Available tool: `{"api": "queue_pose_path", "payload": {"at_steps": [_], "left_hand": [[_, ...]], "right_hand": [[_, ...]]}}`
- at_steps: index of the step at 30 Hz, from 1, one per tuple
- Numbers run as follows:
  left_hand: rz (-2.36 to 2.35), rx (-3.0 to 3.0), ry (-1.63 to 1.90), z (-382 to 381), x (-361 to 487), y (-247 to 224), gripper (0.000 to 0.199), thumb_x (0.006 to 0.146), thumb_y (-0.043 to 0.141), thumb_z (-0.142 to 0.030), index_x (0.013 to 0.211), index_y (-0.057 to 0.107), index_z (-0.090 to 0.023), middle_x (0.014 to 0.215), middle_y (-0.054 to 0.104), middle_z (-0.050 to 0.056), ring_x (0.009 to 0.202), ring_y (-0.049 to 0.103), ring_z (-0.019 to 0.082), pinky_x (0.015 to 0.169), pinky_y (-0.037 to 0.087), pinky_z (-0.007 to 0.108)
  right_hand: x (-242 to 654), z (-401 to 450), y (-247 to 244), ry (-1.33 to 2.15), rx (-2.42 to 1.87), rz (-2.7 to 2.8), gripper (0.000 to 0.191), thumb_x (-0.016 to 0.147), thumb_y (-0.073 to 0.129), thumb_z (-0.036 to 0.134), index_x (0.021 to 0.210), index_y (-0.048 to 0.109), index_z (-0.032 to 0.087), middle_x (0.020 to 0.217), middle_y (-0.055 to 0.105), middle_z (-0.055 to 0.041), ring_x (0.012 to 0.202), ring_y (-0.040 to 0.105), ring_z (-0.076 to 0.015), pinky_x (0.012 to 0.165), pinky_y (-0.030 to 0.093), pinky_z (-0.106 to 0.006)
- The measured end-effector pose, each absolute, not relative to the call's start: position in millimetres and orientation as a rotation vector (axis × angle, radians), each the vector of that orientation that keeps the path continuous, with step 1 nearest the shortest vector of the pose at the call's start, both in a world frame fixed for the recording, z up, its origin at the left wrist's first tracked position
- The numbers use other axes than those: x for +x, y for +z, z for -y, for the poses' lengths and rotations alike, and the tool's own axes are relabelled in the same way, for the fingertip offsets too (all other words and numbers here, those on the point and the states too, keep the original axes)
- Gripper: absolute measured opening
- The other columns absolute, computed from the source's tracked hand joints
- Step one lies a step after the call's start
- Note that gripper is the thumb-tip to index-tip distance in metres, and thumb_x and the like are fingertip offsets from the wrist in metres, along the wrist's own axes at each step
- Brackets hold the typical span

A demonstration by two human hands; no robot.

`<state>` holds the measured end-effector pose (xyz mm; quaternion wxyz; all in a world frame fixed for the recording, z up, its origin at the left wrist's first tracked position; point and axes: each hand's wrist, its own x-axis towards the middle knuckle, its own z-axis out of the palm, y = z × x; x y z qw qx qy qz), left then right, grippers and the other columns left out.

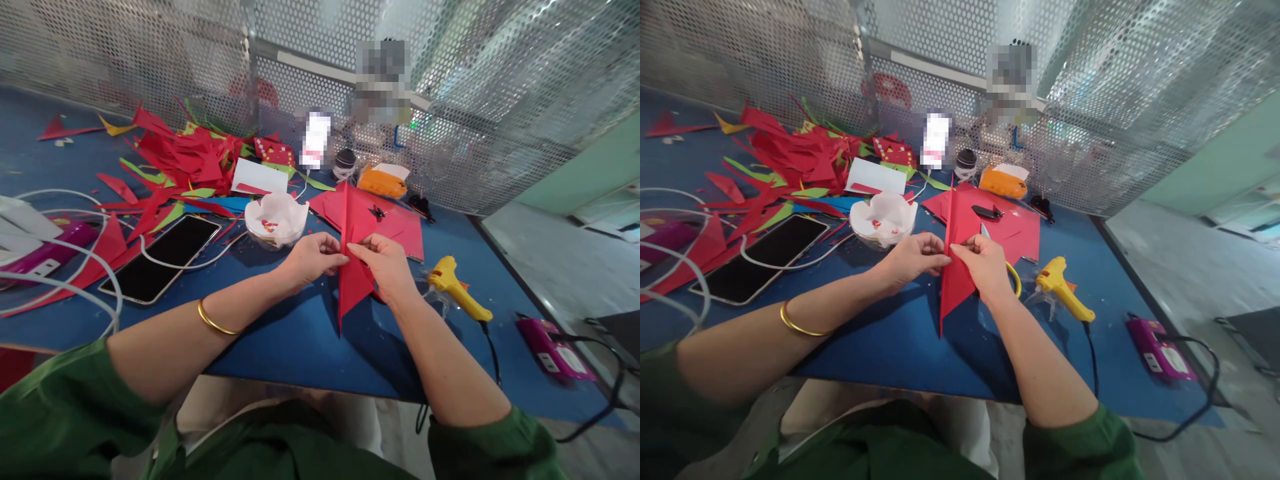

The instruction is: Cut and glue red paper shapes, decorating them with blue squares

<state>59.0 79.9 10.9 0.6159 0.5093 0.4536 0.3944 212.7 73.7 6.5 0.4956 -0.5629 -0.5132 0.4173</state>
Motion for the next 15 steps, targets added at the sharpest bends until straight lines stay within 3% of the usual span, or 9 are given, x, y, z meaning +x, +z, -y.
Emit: {"api": "queue_pose_path", "payload": {"at_steps": [8,15], "left_hand": [[-1.082,1.221,0.978,-79,63,6,0.020,0.073,0.066,-0.002,0.089,0.061,-0.013,0.074,0.063,-0.001,0.063,0.058,0.009,0.058,0.045,0.022],[-1.009,1.084,1.032,-78,65,3,0.016,0.078,0.057,-0.004,0.084,0.069,-0.013,0.068,0.067,-0.001,0.061,0.060,0.010,0.064,0.048,0.023]], "right_hand": [[208,-72,-5,0.732,-1.413,1.315,0.020,0.069,0.074,0.037,0.070,0.065,0.019,0.063,0.065,0.0016,0.062,0.058,-0.0157,0.057,0.044,-0.027],[207,-75,-8,0.630,-1.488,1.421,0.025,0.077,0.065,0.042,0.076,0.065,0.018,0.071,0.070,-0.0033,0.065,0.062,-0.0176,0.059,0.047,-0.029]]}}
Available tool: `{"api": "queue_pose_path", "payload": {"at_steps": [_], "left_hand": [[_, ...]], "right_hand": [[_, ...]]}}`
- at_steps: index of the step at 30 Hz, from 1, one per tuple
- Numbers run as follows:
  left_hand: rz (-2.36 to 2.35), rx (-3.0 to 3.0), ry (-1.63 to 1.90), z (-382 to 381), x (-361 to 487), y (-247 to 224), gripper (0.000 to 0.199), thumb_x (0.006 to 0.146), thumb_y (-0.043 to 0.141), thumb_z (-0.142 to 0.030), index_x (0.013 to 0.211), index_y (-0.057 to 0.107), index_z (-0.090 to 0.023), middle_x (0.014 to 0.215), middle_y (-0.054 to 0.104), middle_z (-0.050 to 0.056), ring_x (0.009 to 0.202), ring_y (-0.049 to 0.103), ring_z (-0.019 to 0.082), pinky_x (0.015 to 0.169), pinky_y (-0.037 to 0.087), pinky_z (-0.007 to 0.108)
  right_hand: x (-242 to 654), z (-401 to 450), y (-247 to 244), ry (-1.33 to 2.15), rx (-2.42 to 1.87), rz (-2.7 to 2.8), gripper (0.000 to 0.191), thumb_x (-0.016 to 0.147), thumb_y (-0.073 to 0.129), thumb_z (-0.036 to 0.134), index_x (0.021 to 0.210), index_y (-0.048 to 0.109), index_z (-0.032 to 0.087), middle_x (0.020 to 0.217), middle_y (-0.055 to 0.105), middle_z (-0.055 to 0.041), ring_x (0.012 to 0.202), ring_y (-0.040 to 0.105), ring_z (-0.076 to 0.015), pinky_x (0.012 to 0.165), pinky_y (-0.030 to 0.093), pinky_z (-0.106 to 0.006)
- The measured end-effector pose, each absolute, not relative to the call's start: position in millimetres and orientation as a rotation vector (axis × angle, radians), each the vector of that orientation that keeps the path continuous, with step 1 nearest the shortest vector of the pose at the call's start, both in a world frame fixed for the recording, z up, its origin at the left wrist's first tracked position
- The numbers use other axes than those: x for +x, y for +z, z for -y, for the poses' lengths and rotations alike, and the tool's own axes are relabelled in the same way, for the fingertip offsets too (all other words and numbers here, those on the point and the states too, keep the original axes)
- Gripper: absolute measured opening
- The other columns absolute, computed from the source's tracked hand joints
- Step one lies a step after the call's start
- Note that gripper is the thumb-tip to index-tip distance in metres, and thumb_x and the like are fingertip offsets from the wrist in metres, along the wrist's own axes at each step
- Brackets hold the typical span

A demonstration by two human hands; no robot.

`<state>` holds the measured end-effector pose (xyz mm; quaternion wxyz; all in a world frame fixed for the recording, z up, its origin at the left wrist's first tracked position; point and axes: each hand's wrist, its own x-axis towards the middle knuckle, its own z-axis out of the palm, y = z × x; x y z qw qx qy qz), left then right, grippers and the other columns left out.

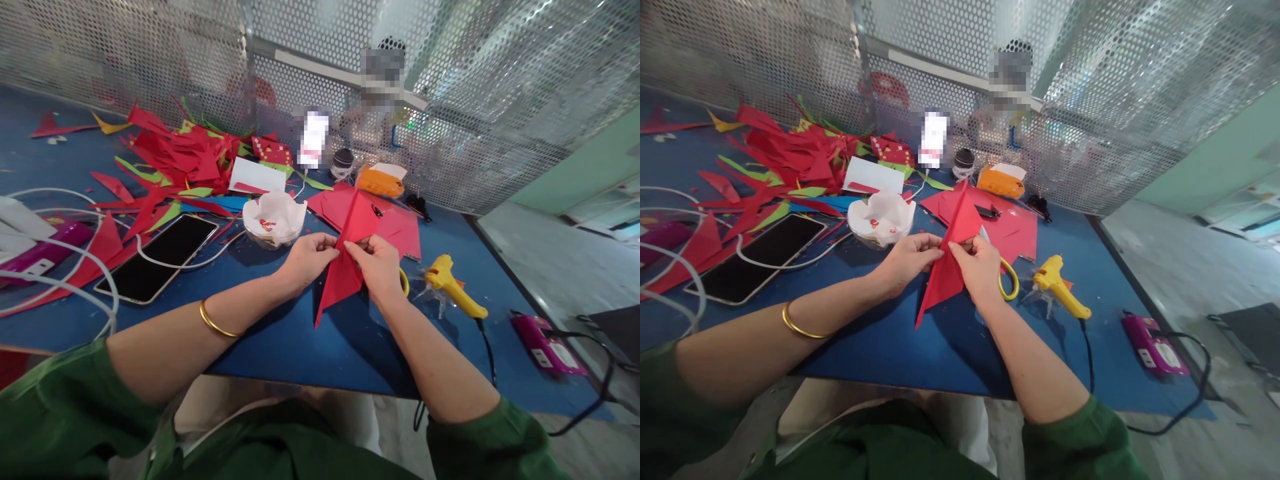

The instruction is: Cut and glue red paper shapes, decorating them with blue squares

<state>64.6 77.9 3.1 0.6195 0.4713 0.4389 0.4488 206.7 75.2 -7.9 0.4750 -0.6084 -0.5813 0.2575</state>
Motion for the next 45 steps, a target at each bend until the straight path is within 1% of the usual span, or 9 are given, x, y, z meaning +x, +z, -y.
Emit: {"api": "queue_pose_path", "payload": {"at_steps": [6,11,15,21,31,34,37,40,45], "left_hand": [[-1.052,0.976,1.035,-80,61,3,0.008,0.077,0.064,-0.014,0.079,0.071,-0.016,0.068,0.070,-0.001,0.058,0.062,0.012,0.058,0.048,0.023],[-1.104,0.952,1.037,-81,58,7,0.008,0.076,0.066,-0.016,0.080,0.072,-0.018,0.066,0.069,0.000,0.056,0.062,0.013,0.058,0.050,0.025],[-1.116,0.971,1.004,-80,58,8,0.010,0.076,0.067,-0.017,0.082,0.075,-0.018,0.068,0.070,0.001,0.058,0.062,0.013,0.061,0.051,0.027],[-1.117,1.004,0.964,-79,58,8,0.013,0.076,0.068,-0.014,0.084,0.076,-0.018,0.072,0.073,0.002,0.061,0.063,0.014,0.064,0.052,0.030],[-1.067,0.987,0.969,-81,58,3,0.016,0.072,0.067,-0.009,0.079,0.077,-0.020,0.071,0.074,0.003,0.060,0.064,0.015,0.063,0.054,0.031],[-1.068,0.980,0.959,-81,59,3,0.016,0.072,0.067,-0.009,0.080,0.077,-0.019,0.071,0.074,0.003,0.061,0.065,0.016,0.064,0.054,0.031],[-1.082,0.987,0.938,-80,60,4,0.018,0.072,0.067,-0.008,0.083,0.077,-0.018,0.072,0.075,0.003,0.061,0.065,0.015,0.064,0.054,0.031],[-1.089,1.018,0.931,-79,60,4,0.019,0.072,0.067,-0.007,0.084,0.077,-0.017,0.071,0.074,0.003,0.060,0.064,0.014,0.063,0.053,0.028],[-1.128,1.001,1.001,-85,56,5,0.016,0.073,0.066,-0.007,0.081,0.077,-0.016,0.070,0.073,0.002,0.060,0.063,0.012,0.065,0.051,0.026]], "right_hand": [[231,-50,39,0.465,-1.625,1.697,0.018,0.079,0.066,0.037,0.083,0.070,0.020,0.077,0.073,-0.0045,0.073,0.066,-0.0216,0.069,0.045,-0.033],[296,-8,62,-0.399,-2.284,1.684,0.036,0.088,0.052,0.030,0.119,0.062,0.016,0.115,0.068,-0.0150,0.091,0.067,-0.0294,0.071,0.044,-0.036],[345,0,42,-0.398,-2.665,1.854,0.035,0.088,0.048,0.030,0.112,0.062,0.010,0.108,0.066,-0.0206,0.095,0.065,-0.0349,0.070,0.043,-0.038],[367,-9,25,-0.271,-2.605,2.037,0.031,0.081,0.054,0.026,0.108,0.064,0.014,0.097,0.068,-0.0137,0.087,0.066,-0.0289,0.068,0.043,-0.034],[362,13,26,-0.567,-2.300,1.680,0.039,0.077,0.056,0.035,0.110,0.062,0.015,0.106,0.063,-0.0188,0.086,0.062,-0.0347,0.065,0.044,-0.041],[340,20,34,-0.437,-2.016,1.407,0.031,0.077,0.056,0.035,0.101,0.062,0.016,0.096,0.064,-0.0174,0.085,0.062,-0.0350,0.065,0.045,-0.043],[299,15,41,-0.073,-1.724,1.362,0.021,0.087,0.047,0.039,0.087,0.059,0.021,0.081,0.065,-0.0070,0.059,0.060,-0.0206,0.053,0.045,-0.034],[258,-1,41,0.383,-1.328,1.484,0.014,0.082,0.061,0.034,0.089,0.061,0.021,0.094,0.070,-0.0073,0.074,0.068,-0.0212,0.067,0.053,-0.036],[235,-20,17,0.783,-1.315,1.666,0.018,0.088,0.058,0.036,0.094,0.064,0.020,0.077,0.070,-0.0039,0.066,0.068,-0.0195,0.062,0.055,-0.033]]}}
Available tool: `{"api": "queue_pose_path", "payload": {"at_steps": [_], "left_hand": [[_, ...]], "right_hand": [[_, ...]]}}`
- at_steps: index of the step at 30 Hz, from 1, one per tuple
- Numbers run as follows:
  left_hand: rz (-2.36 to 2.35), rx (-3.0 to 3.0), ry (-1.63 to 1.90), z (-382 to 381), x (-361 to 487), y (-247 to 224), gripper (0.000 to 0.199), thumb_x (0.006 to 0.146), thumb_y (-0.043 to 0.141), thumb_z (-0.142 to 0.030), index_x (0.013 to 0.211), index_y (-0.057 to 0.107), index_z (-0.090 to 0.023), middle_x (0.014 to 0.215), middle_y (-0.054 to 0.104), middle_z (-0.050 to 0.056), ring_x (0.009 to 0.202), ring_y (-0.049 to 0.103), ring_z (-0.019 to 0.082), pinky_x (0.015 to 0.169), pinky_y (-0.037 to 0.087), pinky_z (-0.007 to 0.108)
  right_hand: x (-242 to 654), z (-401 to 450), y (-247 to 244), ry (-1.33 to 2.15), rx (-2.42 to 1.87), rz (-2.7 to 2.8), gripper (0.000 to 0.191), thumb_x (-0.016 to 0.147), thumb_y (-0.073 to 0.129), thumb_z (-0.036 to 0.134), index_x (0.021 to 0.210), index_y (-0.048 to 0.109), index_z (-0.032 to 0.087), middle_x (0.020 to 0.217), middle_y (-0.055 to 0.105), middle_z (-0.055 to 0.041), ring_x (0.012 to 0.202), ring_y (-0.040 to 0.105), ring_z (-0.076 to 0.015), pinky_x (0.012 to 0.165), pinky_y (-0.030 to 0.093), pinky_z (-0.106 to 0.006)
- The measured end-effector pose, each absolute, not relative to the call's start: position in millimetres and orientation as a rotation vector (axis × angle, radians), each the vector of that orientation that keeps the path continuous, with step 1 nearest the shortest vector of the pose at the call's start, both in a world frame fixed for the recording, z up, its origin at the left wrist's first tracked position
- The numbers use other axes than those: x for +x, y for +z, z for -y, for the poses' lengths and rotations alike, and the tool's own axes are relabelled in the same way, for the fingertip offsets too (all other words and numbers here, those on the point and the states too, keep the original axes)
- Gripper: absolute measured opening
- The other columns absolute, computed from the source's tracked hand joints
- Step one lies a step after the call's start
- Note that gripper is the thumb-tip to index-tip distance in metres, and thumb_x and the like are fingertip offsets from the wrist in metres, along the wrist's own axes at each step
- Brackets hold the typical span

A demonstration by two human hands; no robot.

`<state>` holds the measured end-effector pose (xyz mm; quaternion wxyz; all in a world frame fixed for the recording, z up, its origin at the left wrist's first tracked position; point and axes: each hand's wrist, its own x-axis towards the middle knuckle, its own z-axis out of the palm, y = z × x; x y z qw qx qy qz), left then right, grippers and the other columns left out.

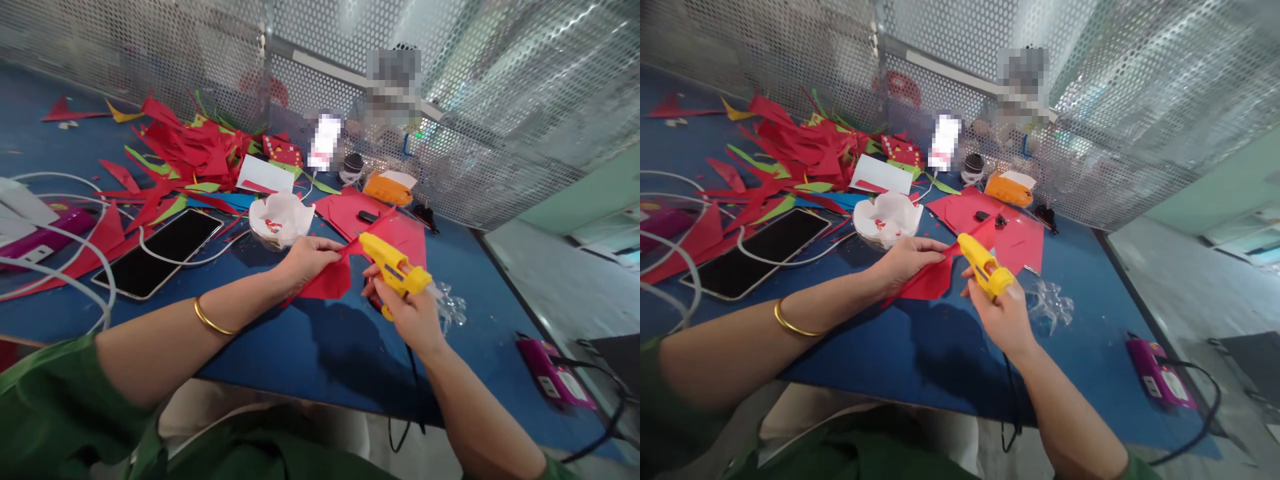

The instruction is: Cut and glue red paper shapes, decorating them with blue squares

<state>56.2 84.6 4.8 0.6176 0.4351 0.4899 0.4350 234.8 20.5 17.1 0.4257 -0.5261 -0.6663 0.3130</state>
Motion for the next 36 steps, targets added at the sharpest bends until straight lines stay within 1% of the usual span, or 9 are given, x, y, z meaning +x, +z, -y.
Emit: {"api": "queue_pose_path", "payload": {"at_steps": [4,7,10,14,20,24,28,36], "left_hand": [[-1.084,0.807,0.971,-89,54,7,0.019,0.077,0.062,-0.005,0.080,0.076,-0.017,0.068,0.073,0.003,0.057,0.064,0.012,0.064,0.053,0.028],[-1.073,0.771,0.971,-89,54,8,0.018,0.076,0.064,-0.005,0.078,0.076,-0.017,0.067,0.073,0.003,0.057,0.064,0.012,0.064,0.053,0.027],[-1.102,0.793,0.955,-87,55,9,0.017,0.075,0.065,-0.005,0.078,0.077,-0.017,0.070,0.074,0.004,0.058,0.063,0.012,0.062,0.052,0.027],[-1.088,0.753,0.920,-84,56,9,0.019,0.078,0.063,-0.005,0.080,0.077,-0.017,0.070,0.074,0.006,0.054,0.063,0.013,0.060,0.053,0.029],[-1.076,0.752,0.903,-84,56,10,0.018,0.078,0.064,-0.006,0.081,0.077,-0.017,0.070,0.075,0.006,0.055,0.065,0.013,0.061,0.053,0.028],[-1.090,0.765,0.916,-84,56,10,0.018,0.076,0.065,-0.005,0.080,0.078,-0.017,0.070,0.075,0.005,0.057,0.064,0.013,0.060,0.052,0.027],[-1.095,0.802,0.914,-83,57,10,0.019,0.076,0.064,-0.005,0.079,0.078,-0.018,0.070,0.075,0.005,0.056,0.064,0.013,0.060,0.052,0.028],[-1.099,0.816,0.913,-83,57,9,0.018,0.075,0.065,-0.006,0.081,0.077,-0.018,0.071,0.075,0.005,0.056,0.063,0.013,0.060,0.051,0.027]], "right_hand": [[246,-18,-2,0.828,-1.319,1.652,0.021,0.088,0.062,0.043,0.092,0.066,0.022,0.080,0.069,-0.0041,0.066,0.068,-0.0197,0.065,0.057,-0.035],[251,-16,-6,0.866,-1.299,1.663,0.026,0.087,0.061,0.049,0.093,0.067,0.024,0.087,0.070,-0.0054,0.069,0.068,-0.0206,0.066,0.058,-0.037],[251,-16,-8,0.852,-1.294,1.700,0.027,0.089,0.060,0.050,0.093,0.068,0.025,0.089,0.069,-0.0058,0.072,0.067,-0.0208,0.067,0.057,-0.037],[250,-16,-8,0.811,-1.308,1.694,0.024,0.091,0.058,0.046,0.090,0.067,0.024,0.084,0.069,-0.0039,0.067,0.065,-0.0189,0.063,0.056,-0.035],[251,-15,-5,0.699,-1.349,1.781,0.025,0.094,0.053,0.044,0.084,0.064,0.024,0.067,0.064,0.0000,0.057,0.061,-0.0164,0.055,0.050,-0.031],[252,-16,-6,0.667,-1.361,1.815,0.028,0.095,0.052,0.044,0.081,0.063,0.023,0.067,0.064,-0.0002,0.057,0.061,-0.0165,0.054,0.048,-0.031],[251,-15,-6,0.610,-1.358,1.836,0.029,0.094,0.053,0.045,0.078,0.063,0.023,0.061,0.062,0.0011,0.056,0.059,-0.0162,0.054,0.047,-0.030],[251,-16,-7,0.623,-1.427,1.790,0.030,0.092,0.055,0.048,0.078,0.063,0.023,0.059,0.061,0.0016,0.052,0.058,-0.0153,0.051,0.046,-0.030]]}}
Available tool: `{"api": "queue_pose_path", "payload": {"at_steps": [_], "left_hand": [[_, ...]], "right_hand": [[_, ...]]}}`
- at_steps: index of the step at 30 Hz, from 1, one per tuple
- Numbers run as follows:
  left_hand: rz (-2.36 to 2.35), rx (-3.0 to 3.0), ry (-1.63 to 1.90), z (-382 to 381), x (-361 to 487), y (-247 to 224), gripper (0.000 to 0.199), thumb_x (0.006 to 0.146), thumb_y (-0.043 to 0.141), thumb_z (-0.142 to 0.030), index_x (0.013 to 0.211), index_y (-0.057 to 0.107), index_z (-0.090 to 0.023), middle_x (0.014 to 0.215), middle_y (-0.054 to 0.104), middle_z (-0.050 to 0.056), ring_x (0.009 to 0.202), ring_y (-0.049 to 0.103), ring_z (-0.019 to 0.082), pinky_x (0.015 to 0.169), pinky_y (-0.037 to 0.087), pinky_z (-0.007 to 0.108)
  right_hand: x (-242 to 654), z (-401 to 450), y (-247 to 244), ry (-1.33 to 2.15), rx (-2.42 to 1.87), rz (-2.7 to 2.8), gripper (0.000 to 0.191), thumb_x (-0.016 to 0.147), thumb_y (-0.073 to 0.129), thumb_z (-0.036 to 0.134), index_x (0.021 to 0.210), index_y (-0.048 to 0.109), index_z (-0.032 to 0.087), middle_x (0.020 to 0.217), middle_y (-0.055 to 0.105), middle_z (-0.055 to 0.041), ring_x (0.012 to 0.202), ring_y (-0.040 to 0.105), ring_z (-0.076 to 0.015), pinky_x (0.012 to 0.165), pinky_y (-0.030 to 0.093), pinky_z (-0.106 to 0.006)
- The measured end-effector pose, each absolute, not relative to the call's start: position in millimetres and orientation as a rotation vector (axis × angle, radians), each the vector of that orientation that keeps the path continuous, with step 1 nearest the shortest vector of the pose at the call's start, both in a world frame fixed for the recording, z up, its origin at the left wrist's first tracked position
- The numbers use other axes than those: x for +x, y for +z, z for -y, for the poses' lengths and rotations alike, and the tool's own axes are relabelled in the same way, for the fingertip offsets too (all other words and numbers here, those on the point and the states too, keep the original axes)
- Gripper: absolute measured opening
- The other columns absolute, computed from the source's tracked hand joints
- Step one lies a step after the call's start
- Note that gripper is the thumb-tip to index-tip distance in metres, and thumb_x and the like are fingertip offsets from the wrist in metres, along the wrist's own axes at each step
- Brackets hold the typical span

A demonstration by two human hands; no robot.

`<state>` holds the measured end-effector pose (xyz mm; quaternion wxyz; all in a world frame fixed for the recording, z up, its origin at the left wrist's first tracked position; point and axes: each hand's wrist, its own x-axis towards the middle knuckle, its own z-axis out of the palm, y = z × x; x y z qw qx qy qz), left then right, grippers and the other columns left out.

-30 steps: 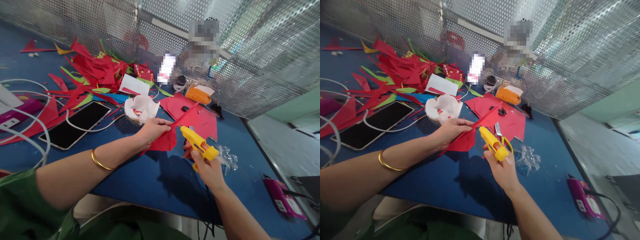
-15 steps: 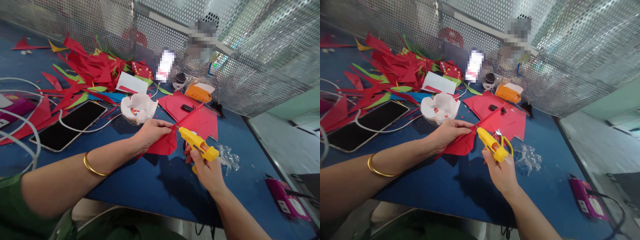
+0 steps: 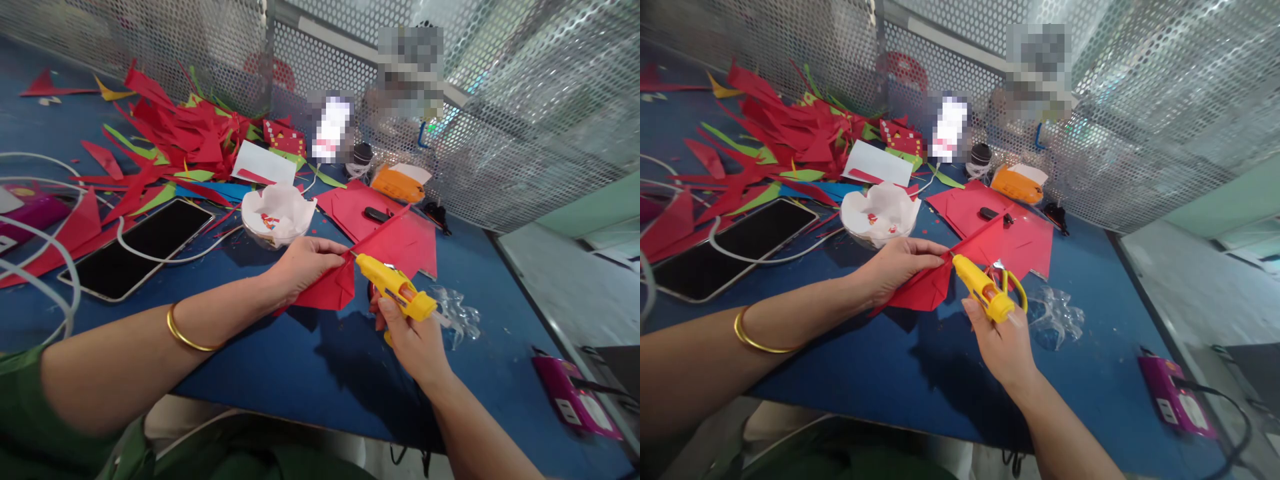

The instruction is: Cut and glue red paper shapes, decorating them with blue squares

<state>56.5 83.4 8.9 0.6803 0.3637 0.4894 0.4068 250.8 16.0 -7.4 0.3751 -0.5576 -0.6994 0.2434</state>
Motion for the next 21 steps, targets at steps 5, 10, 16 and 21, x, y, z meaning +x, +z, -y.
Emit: {"api": "queue_pose_path", "payload": {"at_steps": [5,10,16,21], "left_hand": [[-1.103,0.817,0.916,-82.7,56.3,9.3,0.019,0.074,0.066,-0.006,0.081,0.078,-0.018,0.071,0.075,0.004,0.058,0.063,0.013,0.061,0.051,0.027],[-1.130,0.841,0.919,-83.6,56.9,9.3,0.019,0.074,0.066,-0.005,0.082,0.077,-0.017,0.072,0.074,0.004,0.058,0.062,0.012,0.061,0.050,0.026],[-1.112,0.860,0.911,-83.9,55.9,9.8,0.020,0.073,0.067,-0.006,0.087,0.077,-0.015,0.074,0.075,0.004,0.060,0.063,0.012,0.063,0.051,0.025],[-1.111,0.880,0.894,-83.0,54.8,9.3,0.021,0.073,0.067,-0.008,0.091,0.076,-0.016,0.077,0.075,0.005,0.064,0.066,0.014,0.066,0.053,0.027]], "right_hand": [[252.7,-15.5,-8.7,0.655,-1.454,1.790,0.032,0.092,0.054,0.050,0.078,0.062,0.023,0.061,0.062,0.0010,0.051,0.058,-0.0151,0.050,0.046,-0.030],[253.5,-16.0,-9.6,0.669,-1.461,1.767,0.033,0.092,0.055,0.051,0.077,0.062,0.022,0.060,0.062,0.0010,0.047,0.056,-0.0141,0.047,0.044,-0.029],[253.4,-16.8,-9.5,0.685,-1.446,1.777,0.037,0.093,0.054,0.052,0.074,0.061,0.021,0.057,0.061,0.0013,0.045,0.055,-0.0127,0.045,0.044,-0.027],[254.5,-15.9,-10.6,0.682,-1.426,1.794,0.037,0.094,0.054,0.050,0.072,0.060,0.021,0.055,0.058,0.0023,0.045,0.054,-0.0118,0.043,0.043,-0.025]]}}
